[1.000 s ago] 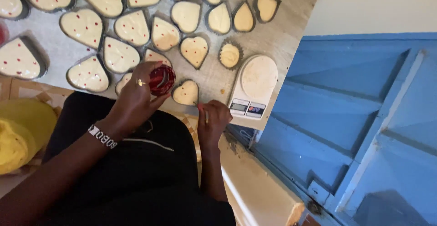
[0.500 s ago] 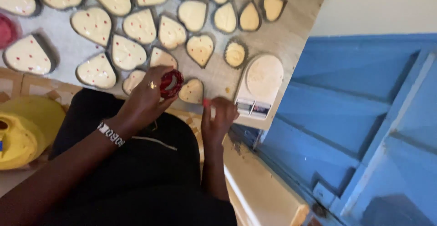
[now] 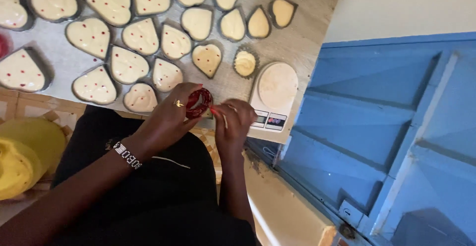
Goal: Applying small dots of jam to heart-shaped batter portions using a small stick tool.
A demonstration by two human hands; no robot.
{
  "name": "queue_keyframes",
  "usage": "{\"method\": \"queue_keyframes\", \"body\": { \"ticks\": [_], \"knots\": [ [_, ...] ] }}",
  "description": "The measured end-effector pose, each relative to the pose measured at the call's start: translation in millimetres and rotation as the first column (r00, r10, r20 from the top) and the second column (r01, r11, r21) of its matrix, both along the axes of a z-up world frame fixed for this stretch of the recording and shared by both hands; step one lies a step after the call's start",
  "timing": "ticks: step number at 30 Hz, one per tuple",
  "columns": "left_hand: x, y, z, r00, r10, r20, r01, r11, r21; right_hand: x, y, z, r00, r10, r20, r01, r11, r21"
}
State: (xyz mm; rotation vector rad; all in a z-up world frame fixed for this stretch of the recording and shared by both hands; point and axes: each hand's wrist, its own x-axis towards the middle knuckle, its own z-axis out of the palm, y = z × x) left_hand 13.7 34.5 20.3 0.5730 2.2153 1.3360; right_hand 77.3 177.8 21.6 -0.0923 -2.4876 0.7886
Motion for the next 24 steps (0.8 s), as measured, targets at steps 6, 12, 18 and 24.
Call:
{"method": "queue_keyframes", "body": {
  "ticks": [6,12,18,24],
  "knots": [
    [4.2,7.3,-0.3,0.996,0.085,0.033,-0.087,0.992,0.094,-10.1,3.6,15.1,0.987,0.083,0.134,-0.064,0.988,-0.143],
    [3.1,6.1,-9.5,0.976,0.185,0.118,-0.195,0.978,0.074,-34.9,30.0,1.5,0.999,0.014,0.045,-0.006,0.983,-0.185],
    [2.6,3.3,-2.6,0.952,0.272,0.141,-0.283,0.957,0.064,-58.5,59.8,-16.7,0.998,-0.058,-0.035,0.047,0.964,-0.262],
    [2.5,0.1,6.7,0.937,0.319,0.144,-0.329,0.943,0.052,-84.0,75.4,-31.0,0.986,-0.151,-0.074,0.125,0.952,-0.279]
  ]
}}
